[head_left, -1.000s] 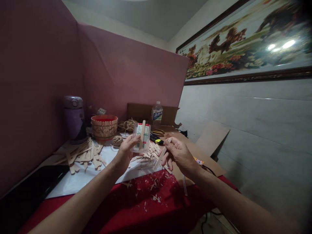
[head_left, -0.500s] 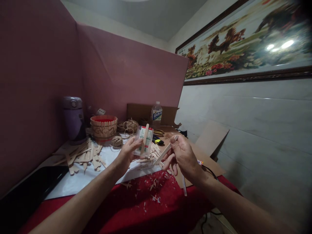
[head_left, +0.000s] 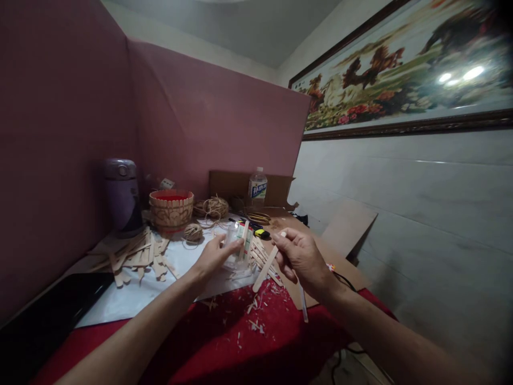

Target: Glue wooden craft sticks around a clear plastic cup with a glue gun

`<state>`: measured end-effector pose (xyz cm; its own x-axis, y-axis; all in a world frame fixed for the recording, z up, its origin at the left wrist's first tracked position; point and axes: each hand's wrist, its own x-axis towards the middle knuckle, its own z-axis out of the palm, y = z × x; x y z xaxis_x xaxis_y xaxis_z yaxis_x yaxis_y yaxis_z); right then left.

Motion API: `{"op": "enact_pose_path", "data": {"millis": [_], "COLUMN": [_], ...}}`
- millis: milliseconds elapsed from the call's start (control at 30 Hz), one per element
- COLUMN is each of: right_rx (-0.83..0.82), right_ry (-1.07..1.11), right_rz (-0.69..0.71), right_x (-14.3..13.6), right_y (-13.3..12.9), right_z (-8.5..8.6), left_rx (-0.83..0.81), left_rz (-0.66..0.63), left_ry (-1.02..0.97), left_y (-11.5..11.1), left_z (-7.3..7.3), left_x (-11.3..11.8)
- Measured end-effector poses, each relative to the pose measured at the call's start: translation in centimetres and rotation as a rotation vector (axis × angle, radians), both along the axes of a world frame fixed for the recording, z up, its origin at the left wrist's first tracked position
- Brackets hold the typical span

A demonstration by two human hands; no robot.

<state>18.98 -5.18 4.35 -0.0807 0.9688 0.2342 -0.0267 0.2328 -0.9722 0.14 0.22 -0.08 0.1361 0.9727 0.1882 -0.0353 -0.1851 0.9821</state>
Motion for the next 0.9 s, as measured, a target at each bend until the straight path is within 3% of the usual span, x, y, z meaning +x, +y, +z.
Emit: {"op": "enact_pose_path", "data": {"millis": [233, 500, 733, 900], "right_rx": [-0.009, -0.048, 0.040, 0.099], "right_ry": [0.004, 0.069, 0.000, -0.046], "right_rz": [-0.033, 0.024, 0.084, 0.129], "right_x": [0.3, 0.7, 1.5, 1.7], "right_y": [0.3, 0.7, 1.3, 2.1], "right_z": [-0.2, -0.7, 0.7, 1.5], "left_rx": [0.012, -0.238, -0.226, -0.222], "left_rz": [0.052, -0.128, -0.325, -0.357], "left_ry": [0.194, -0.045, -0.189, -0.206], "left_y": [0.0, -1.0, -1.4, -1.6], "left_z": [0.1, 0.3, 0.7, 0.7], "left_x": [0.0, 0.4, 0.3, 0.3]}}
